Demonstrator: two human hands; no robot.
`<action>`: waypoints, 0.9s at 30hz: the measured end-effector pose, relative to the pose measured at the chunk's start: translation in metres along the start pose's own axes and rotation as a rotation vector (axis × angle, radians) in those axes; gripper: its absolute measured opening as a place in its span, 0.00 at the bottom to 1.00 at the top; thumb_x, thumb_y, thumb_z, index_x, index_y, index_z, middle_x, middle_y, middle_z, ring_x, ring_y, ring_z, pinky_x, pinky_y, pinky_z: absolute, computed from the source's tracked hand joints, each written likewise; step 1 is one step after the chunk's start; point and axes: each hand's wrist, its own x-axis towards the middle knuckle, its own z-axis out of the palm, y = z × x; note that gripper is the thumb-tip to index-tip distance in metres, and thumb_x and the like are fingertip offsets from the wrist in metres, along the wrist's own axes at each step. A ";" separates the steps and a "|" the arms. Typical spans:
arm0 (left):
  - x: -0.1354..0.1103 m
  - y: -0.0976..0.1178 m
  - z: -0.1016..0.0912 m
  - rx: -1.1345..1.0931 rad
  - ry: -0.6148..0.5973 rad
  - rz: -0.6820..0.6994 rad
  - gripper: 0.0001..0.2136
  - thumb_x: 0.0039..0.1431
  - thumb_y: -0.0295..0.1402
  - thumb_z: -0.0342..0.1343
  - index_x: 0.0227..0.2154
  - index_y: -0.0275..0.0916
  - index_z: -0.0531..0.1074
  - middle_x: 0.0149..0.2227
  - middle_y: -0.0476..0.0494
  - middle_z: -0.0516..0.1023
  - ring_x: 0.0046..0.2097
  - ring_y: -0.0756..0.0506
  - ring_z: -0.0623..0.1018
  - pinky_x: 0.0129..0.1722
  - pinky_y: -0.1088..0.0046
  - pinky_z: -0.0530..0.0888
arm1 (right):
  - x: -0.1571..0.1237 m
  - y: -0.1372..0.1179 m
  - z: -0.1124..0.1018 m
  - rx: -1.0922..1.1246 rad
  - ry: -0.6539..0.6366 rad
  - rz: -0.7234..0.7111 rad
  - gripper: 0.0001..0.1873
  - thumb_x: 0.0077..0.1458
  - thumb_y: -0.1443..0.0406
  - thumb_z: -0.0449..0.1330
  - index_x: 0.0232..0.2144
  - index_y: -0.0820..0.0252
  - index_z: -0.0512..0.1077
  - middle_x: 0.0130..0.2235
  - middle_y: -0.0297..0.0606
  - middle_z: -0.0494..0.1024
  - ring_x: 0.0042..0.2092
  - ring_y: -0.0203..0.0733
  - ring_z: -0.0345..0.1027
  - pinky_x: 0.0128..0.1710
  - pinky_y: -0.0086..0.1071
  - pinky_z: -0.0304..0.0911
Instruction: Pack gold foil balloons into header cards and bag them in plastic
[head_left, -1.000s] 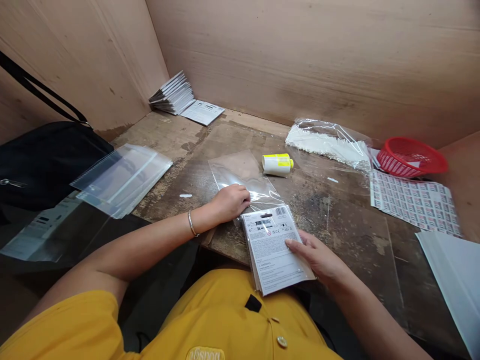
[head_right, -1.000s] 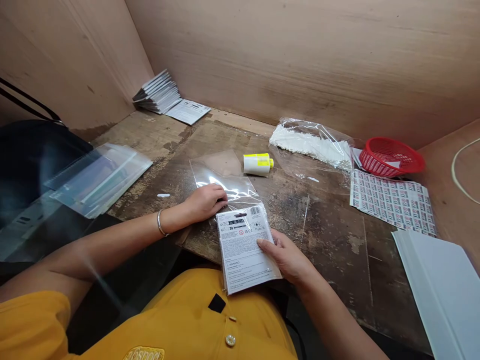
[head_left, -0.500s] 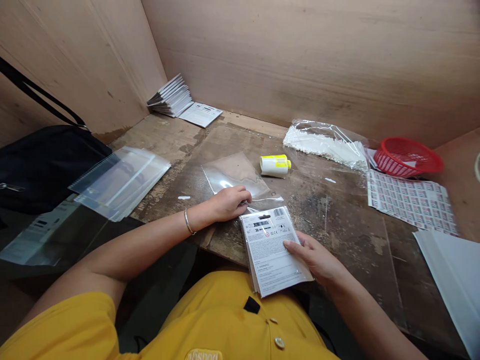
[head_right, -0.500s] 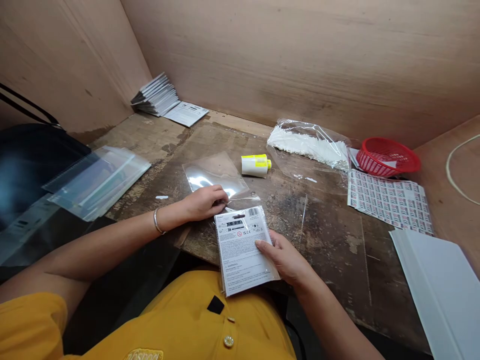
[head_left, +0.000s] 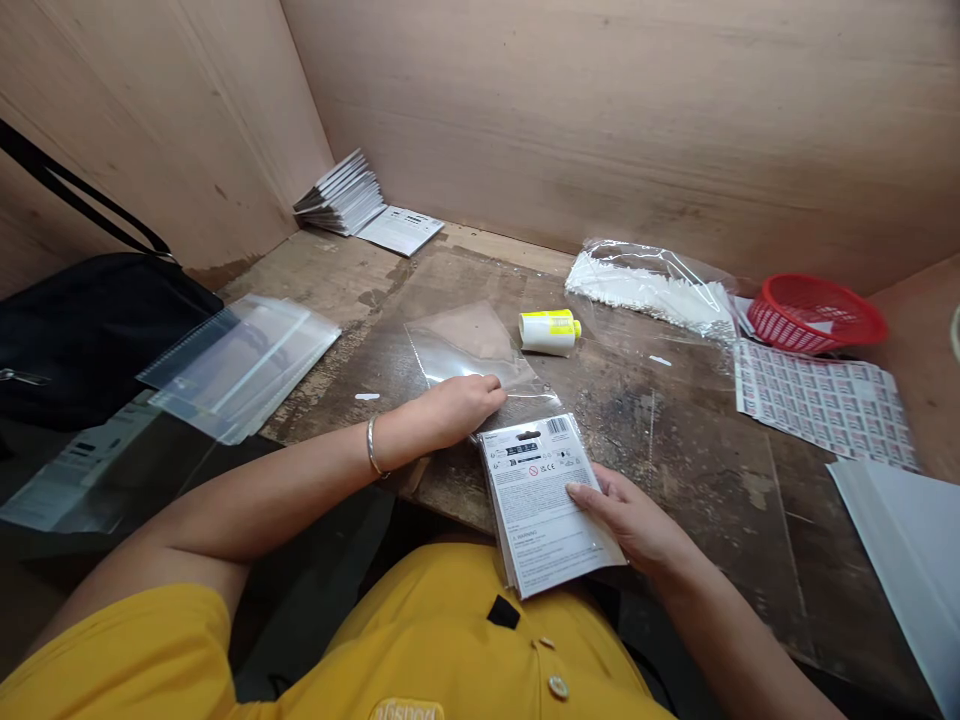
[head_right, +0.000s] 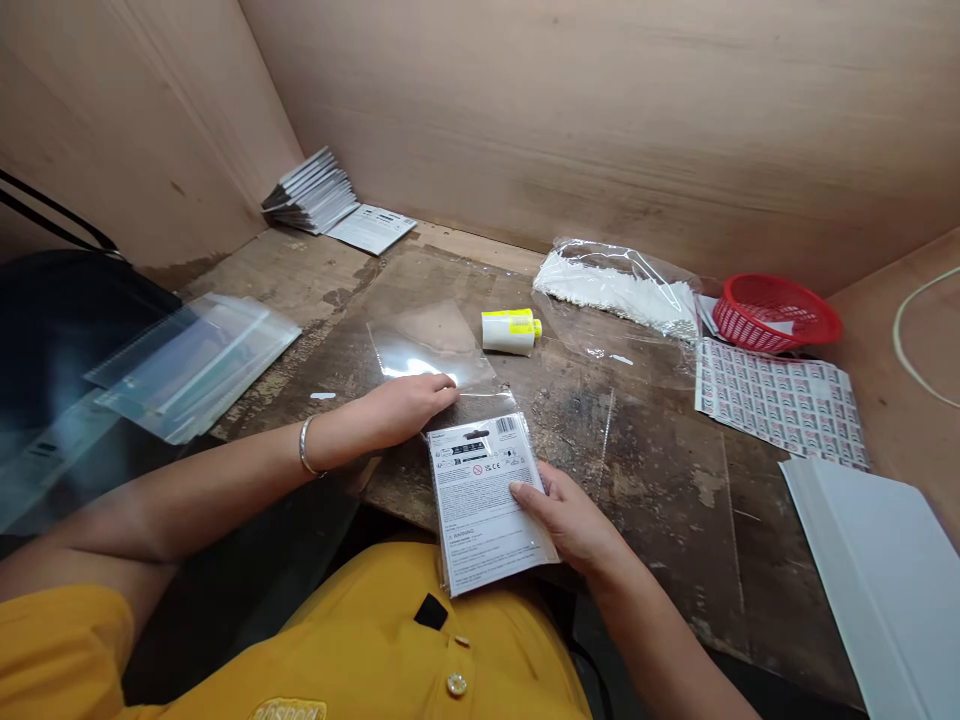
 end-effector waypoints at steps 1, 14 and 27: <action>0.000 -0.001 0.003 0.040 0.005 -0.008 0.10 0.62 0.23 0.46 0.36 0.35 0.73 0.40 0.41 0.76 0.37 0.46 0.74 0.35 0.73 0.68 | -0.001 0.000 0.000 -0.005 -0.005 -0.001 0.28 0.49 0.53 0.67 0.50 0.61 0.71 0.44 0.48 0.81 0.43 0.53 0.76 0.40 0.43 0.71; -0.022 -0.016 0.016 -0.013 0.263 0.187 0.19 0.65 0.29 0.48 0.58 0.35 0.64 0.57 0.33 0.71 0.54 0.41 0.74 0.50 0.63 0.73 | 0.018 -0.043 0.004 -0.176 -0.210 -0.088 0.25 0.48 0.55 0.68 0.46 0.60 0.72 0.45 0.43 0.80 0.46 0.49 0.74 0.46 0.41 0.68; -0.035 -0.019 0.012 -0.087 0.280 0.192 0.24 0.61 0.21 0.47 0.60 0.40 0.63 0.58 0.37 0.70 0.56 0.43 0.73 0.55 0.65 0.71 | 0.025 -0.044 0.010 -0.186 -0.236 -0.073 0.37 0.49 0.58 0.68 0.60 0.54 0.63 0.51 0.40 0.77 0.50 0.47 0.71 0.49 0.39 0.67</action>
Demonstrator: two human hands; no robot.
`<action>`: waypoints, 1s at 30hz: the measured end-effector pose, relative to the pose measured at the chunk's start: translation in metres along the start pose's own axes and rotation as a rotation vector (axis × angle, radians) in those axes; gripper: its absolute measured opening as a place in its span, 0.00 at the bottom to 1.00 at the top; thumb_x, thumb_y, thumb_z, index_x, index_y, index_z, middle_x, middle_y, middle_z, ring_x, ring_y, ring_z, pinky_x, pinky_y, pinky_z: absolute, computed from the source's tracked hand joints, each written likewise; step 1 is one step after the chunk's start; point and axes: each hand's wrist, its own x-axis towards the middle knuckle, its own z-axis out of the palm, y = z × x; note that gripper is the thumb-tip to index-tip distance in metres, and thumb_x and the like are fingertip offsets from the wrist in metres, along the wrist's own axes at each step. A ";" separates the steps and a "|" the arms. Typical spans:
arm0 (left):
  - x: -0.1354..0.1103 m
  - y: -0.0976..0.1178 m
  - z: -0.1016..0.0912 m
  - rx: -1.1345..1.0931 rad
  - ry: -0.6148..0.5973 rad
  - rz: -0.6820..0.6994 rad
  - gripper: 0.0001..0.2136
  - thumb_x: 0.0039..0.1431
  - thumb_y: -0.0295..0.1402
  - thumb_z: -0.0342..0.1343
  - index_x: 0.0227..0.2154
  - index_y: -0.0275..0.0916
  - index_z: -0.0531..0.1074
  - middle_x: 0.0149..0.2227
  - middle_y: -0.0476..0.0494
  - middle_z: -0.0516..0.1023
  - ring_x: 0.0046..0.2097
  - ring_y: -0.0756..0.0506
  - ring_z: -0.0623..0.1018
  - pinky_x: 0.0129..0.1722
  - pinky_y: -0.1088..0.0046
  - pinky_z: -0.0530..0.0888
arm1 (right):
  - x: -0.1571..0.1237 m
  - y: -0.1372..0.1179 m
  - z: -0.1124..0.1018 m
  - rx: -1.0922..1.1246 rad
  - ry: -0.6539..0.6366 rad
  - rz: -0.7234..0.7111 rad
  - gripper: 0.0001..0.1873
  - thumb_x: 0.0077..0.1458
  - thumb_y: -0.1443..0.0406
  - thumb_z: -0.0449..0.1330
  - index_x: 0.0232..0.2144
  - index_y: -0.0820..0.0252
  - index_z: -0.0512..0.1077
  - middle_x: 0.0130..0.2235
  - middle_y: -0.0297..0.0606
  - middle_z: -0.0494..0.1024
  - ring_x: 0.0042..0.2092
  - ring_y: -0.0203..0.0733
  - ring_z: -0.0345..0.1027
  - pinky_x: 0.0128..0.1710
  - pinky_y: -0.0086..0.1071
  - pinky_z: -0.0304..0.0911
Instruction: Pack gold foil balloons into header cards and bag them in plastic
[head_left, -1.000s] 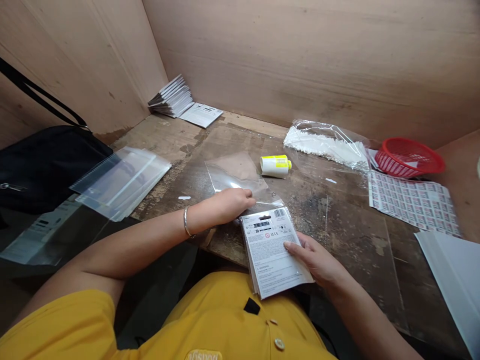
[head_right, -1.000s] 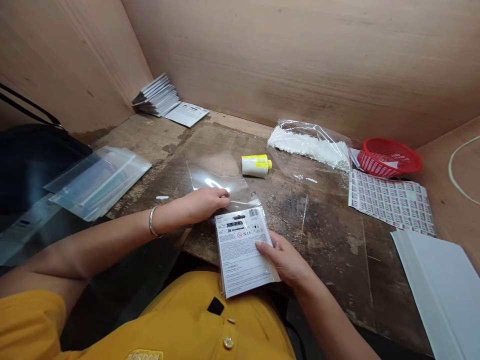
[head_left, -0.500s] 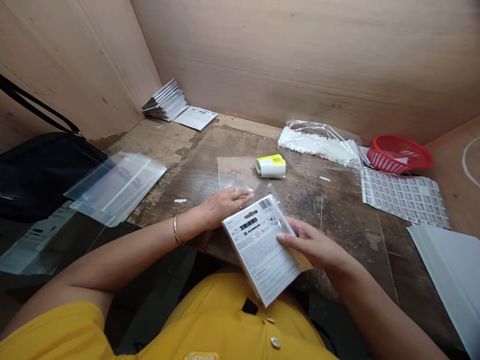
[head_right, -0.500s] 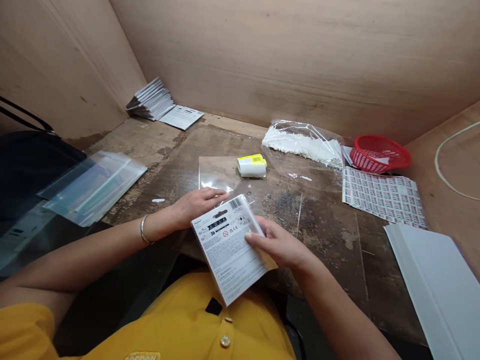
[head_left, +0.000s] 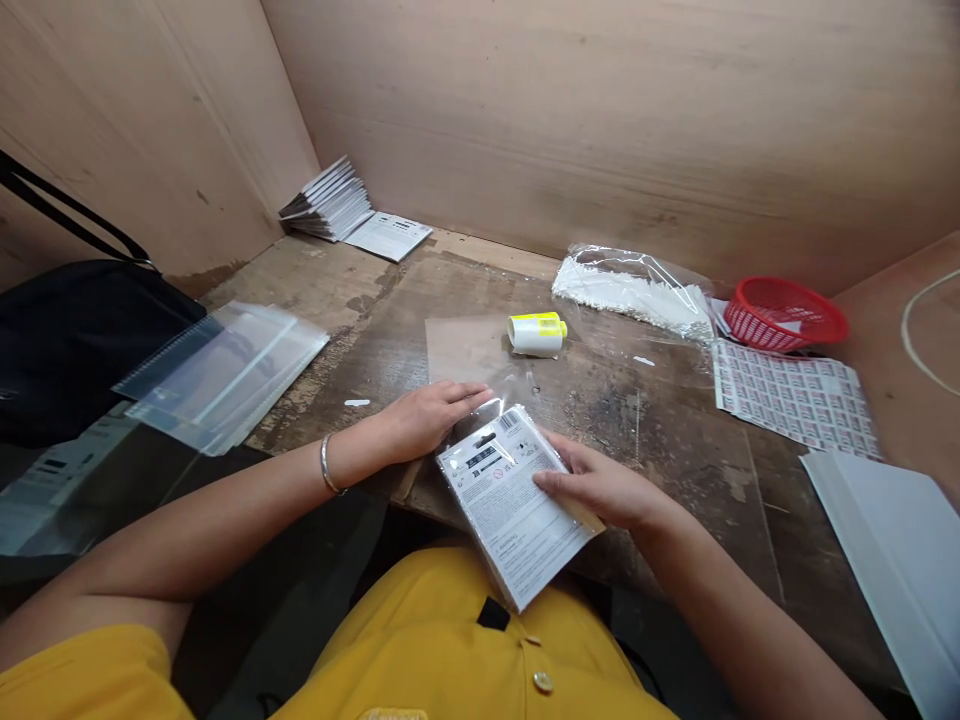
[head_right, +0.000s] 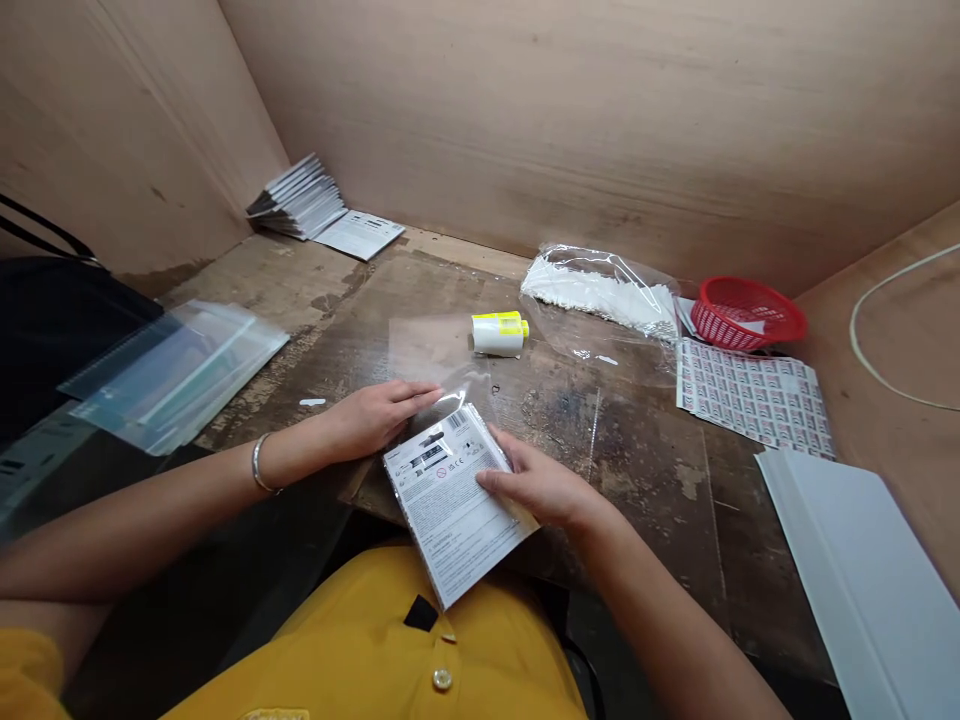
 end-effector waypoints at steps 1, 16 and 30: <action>0.001 0.000 0.000 0.019 0.005 0.020 0.24 0.61 0.21 0.47 0.60 0.39 0.63 0.58 0.37 0.70 0.56 0.43 0.73 0.55 0.65 0.71 | 0.001 0.000 0.001 -0.007 -0.013 -0.004 0.37 0.49 0.59 0.68 0.60 0.54 0.63 0.51 0.39 0.76 0.51 0.47 0.71 0.50 0.39 0.67; -0.012 0.002 -0.022 0.126 -0.025 0.271 0.25 0.65 0.23 0.47 0.63 0.48 0.58 0.57 0.39 0.72 0.48 0.46 0.77 0.50 0.65 0.74 | -0.002 -0.011 0.002 -0.044 0.075 -0.123 0.41 0.50 0.58 0.67 0.64 0.53 0.58 0.54 0.42 0.75 0.52 0.51 0.70 0.54 0.46 0.65; -0.010 0.047 0.015 -1.215 0.595 -0.919 0.31 0.55 0.40 0.60 0.59 0.33 0.62 0.35 0.43 0.82 0.32 0.50 0.79 0.32 0.75 0.76 | -0.025 0.004 0.031 -0.014 0.314 -0.168 0.44 0.54 0.56 0.64 0.67 0.50 0.49 0.64 0.43 0.63 0.64 0.56 0.55 0.59 0.50 0.60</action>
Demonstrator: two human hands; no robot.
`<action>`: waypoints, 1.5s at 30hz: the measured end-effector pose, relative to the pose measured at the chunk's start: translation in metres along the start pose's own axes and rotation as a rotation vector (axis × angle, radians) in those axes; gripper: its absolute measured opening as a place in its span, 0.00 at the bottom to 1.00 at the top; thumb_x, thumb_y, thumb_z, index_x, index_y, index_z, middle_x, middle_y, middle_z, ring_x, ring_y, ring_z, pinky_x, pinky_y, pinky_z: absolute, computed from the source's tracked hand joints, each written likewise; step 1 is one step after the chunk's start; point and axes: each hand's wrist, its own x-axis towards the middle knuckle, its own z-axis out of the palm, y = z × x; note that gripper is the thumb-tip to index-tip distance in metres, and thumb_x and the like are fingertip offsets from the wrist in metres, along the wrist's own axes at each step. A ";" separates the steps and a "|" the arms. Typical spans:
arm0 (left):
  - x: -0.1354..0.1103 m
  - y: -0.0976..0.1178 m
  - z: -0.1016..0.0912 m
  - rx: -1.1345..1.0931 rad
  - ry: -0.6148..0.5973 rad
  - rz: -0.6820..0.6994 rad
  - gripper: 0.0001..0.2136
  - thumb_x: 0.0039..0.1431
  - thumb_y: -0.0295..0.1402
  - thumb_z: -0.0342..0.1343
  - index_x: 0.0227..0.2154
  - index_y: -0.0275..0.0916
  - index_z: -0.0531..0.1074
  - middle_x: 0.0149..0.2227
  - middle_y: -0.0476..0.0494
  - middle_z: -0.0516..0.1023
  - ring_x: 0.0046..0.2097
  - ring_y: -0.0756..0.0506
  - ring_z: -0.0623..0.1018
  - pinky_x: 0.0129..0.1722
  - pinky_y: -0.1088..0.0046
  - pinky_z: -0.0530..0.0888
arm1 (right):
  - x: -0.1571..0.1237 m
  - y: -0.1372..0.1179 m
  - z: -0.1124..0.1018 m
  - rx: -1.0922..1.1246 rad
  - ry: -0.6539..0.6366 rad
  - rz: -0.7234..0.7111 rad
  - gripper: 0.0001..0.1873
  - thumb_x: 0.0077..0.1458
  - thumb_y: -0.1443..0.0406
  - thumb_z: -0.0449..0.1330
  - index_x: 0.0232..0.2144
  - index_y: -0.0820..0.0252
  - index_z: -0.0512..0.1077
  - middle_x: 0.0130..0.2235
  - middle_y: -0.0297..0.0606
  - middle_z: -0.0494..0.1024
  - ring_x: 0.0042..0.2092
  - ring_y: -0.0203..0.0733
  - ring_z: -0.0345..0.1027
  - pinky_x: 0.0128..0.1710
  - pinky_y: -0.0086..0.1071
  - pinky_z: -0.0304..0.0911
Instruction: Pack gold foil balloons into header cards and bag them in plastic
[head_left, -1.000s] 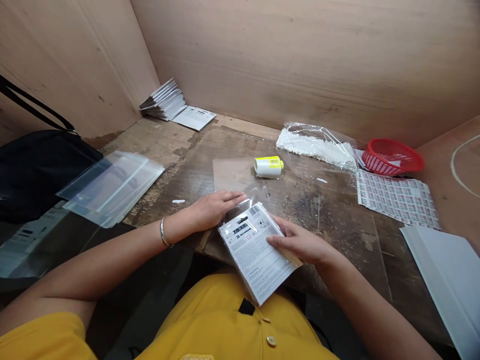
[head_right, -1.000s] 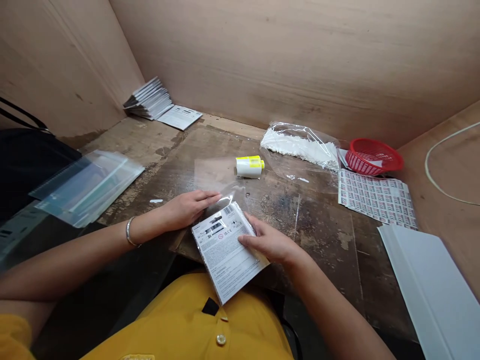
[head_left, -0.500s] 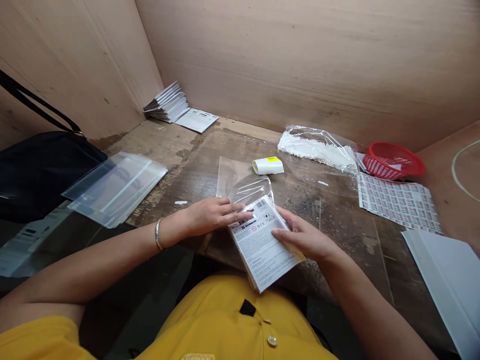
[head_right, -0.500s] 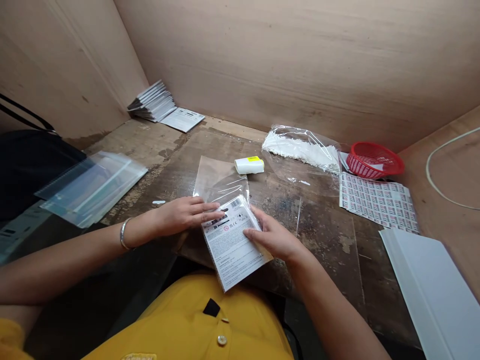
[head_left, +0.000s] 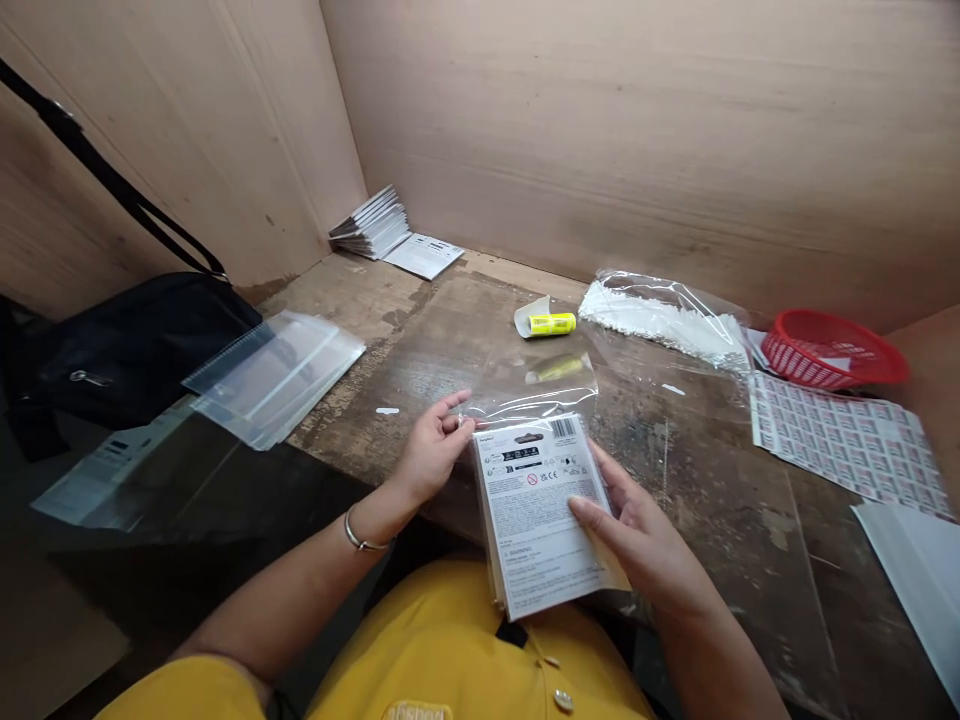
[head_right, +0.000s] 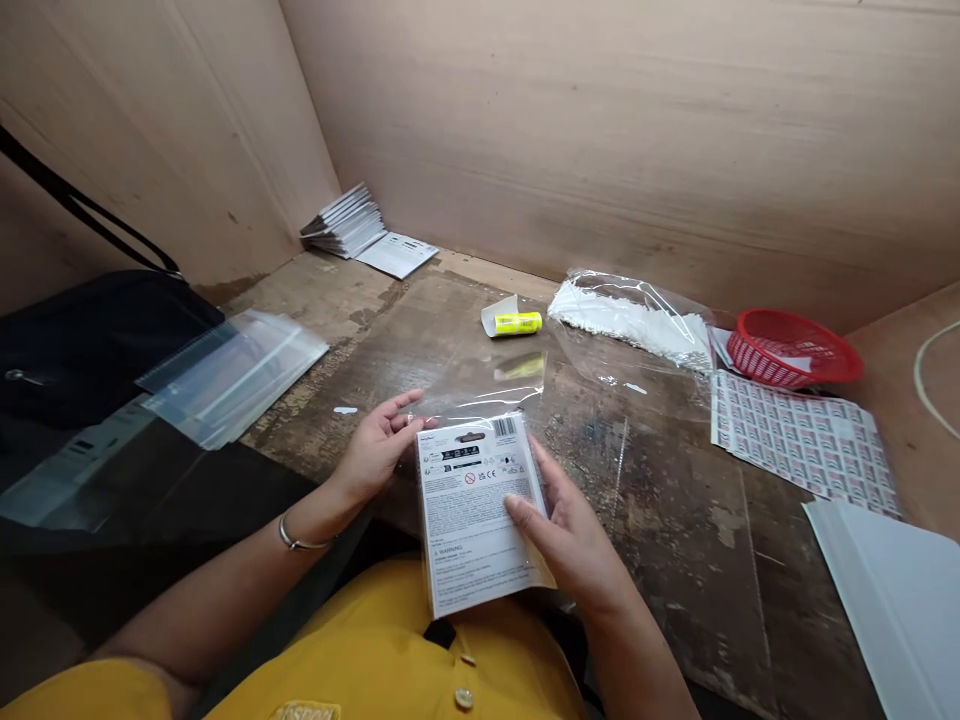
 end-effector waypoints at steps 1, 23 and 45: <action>-0.005 0.001 0.001 -0.039 0.002 -0.004 0.31 0.53 0.41 0.62 0.58 0.34 0.63 0.35 0.43 0.82 0.32 0.49 0.80 0.32 0.75 0.76 | -0.001 0.000 0.000 0.008 0.004 0.007 0.44 0.54 0.56 0.64 0.67 0.50 0.50 0.63 0.44 0.64 0.63 0.57 0.56 0.58 0.50 0.61; -0.028 0.009 -0.003 0.950 0.174 0.963 0.01 0.64 0.28 0.51 0.37 0.39 0.67 0.26 0.51 0.75 0.26 0.52 0.74 0.27 0.78 0.69 | -0.006 -0.005 0.004 0.243 -0.002 0.223 0.44 0.51 0.54 0.67 0.65 0.51 0.54 0.52 0.50 0.76 0.48 0.58 0.74 0.42 0.49 0.73; 0.013 0.052 0.018 0.117 -0.245 0.365 0.18 0.48 0.39 0.68 0.36 0.36 0.69 0.32 0.49 0.74 0.34 0.50 0.73 0.36 0.76 0.70 | 0.047 0.023 0.003 -0.610 0.327 -0.553 0.23 0.59 0.59 0.56 0.56 0.56 0.63 0.46 0.46 0.76 0.46 0.50 0.72 0.47 0.46 0.68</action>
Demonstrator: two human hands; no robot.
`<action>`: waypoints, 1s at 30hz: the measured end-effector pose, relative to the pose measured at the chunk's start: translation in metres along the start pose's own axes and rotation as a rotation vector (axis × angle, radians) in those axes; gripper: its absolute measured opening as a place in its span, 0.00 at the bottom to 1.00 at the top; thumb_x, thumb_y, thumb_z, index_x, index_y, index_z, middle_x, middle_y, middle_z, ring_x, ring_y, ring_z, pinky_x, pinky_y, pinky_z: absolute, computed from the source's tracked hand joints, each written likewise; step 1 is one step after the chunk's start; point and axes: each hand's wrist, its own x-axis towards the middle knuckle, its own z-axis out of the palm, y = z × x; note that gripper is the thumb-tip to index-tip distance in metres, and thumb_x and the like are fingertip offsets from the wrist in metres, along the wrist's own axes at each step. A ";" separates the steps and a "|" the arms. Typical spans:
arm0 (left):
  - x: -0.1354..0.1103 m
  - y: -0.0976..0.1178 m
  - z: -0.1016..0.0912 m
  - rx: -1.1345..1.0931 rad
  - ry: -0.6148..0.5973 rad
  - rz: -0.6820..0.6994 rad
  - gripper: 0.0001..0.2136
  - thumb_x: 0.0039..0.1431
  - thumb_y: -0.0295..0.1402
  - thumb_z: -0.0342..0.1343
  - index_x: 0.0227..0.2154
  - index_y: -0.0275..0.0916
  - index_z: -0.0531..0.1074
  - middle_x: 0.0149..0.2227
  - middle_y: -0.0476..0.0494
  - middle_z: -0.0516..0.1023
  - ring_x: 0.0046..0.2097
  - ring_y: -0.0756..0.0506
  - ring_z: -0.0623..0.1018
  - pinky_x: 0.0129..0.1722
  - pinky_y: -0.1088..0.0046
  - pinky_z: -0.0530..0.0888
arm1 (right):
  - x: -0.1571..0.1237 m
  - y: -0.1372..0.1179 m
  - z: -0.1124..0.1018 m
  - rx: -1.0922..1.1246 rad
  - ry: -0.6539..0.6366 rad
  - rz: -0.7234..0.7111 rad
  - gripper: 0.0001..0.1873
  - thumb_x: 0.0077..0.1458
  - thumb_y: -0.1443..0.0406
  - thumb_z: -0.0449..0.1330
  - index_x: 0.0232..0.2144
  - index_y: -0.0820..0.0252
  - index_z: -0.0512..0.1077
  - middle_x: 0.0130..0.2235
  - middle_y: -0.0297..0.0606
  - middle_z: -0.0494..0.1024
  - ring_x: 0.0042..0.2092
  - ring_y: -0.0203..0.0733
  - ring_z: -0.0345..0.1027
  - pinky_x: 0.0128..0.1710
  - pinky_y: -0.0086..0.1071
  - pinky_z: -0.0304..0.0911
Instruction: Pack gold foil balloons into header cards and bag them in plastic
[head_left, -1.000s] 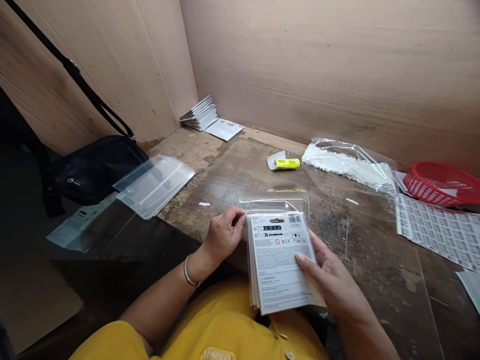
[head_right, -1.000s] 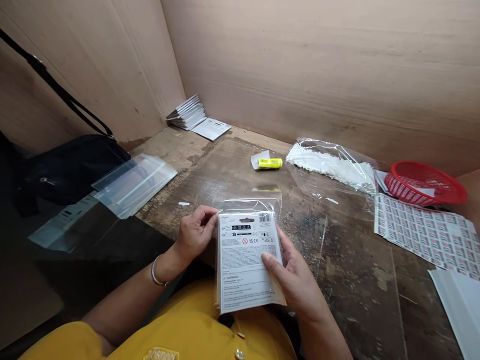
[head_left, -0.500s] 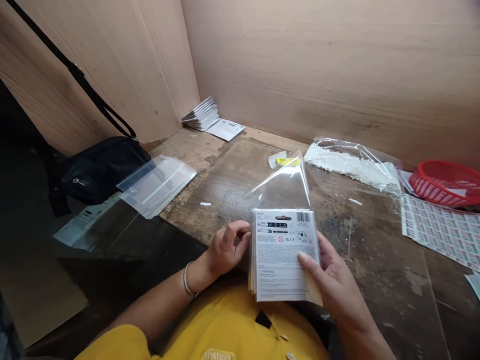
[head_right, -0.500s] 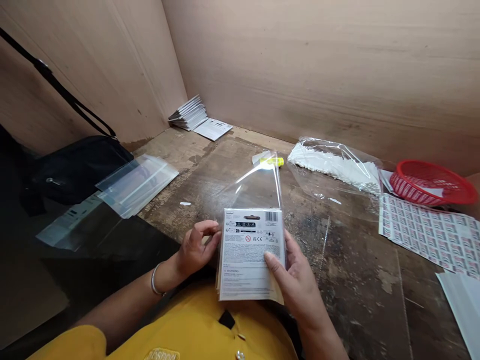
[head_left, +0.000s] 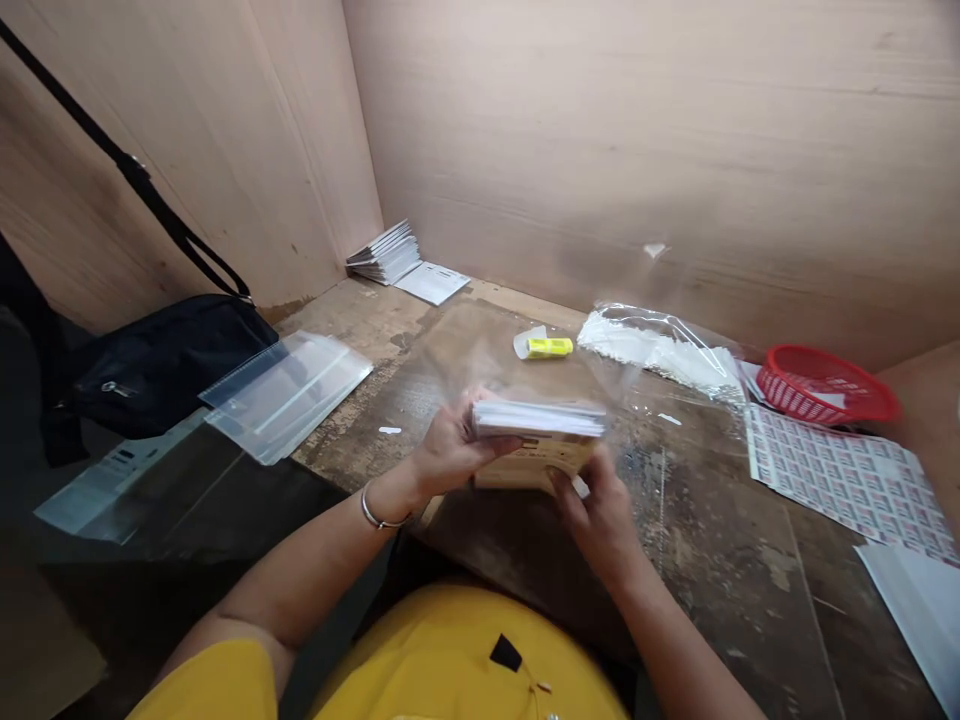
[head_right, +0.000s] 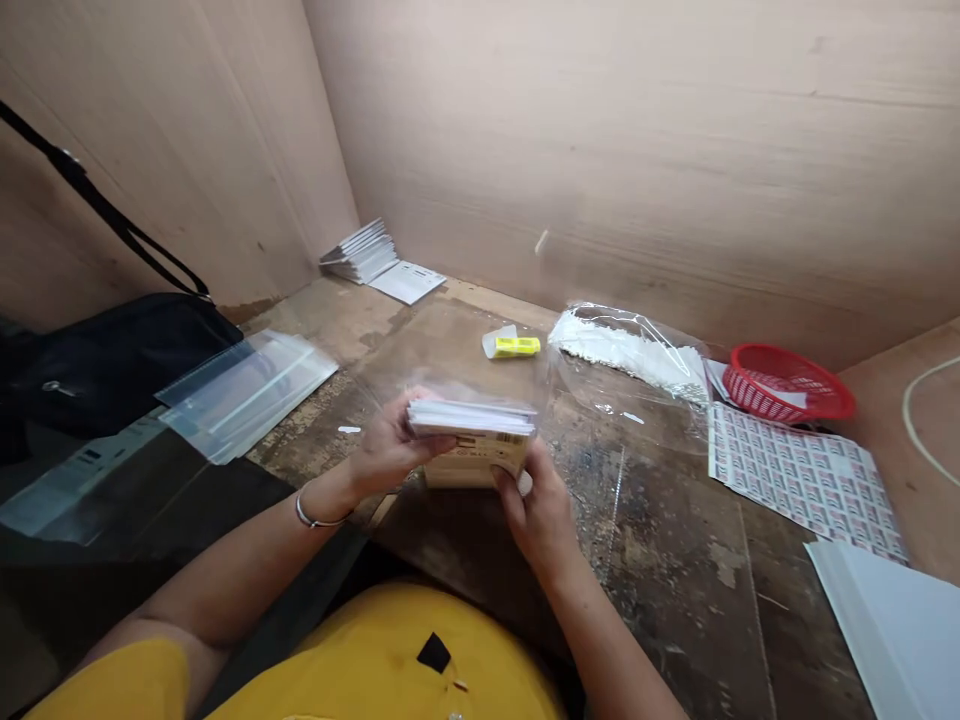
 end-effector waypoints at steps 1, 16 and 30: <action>0.001 -0.004 -0.002 0.065 -0.002 0.028 0.16 0.49 0.38 0.67 0.35 0.35 0.69 0.30 0.50 0.73 0.33 0.51 0.72 0.35 0.77 0.70 | 0.004 0.003 -0.002 -0.030 -0.050 0.016 0.22 0.58 0.58 0.57 0.54 0.57 0.65 0.46 0.47 0.76 0.48 0.52 0.72 0.49 0.48 0.67; -0.020 -0.036 -0.015 0.280 -0.329 -0.087 0.27 0.47 0.35 0.68 0.51 0.37 0.70 0.52 0.40 0.75 0.54 0.39 0.74 0.57 0.62 0.69 | 0.003 0.021 -0.016 -0.062 -0.281 0.160 0.18 0.52 0.51 0.61 0.34 0.59 0.80 0.38 0.43 0.83 0.41 0.54 0.75 0.43 0.43 0.69; -0.025 -0.014 -0.002 0.147 -0.272 -0.143 0.20 0.53 0.40 0.64 0.46 0.34 0.74 0.46 0.38 0.79 0.48 0.39 0.78 0.50 0.61 0.74 | -0.004 -0.006 -0.031 -0.078 -0.236 0.065 0.16 0.53 0.53 0.61 0.38 0.56 0.79 0.47 0.44 0.79 0.50 0.58 0.70 0.50 0.49 0.66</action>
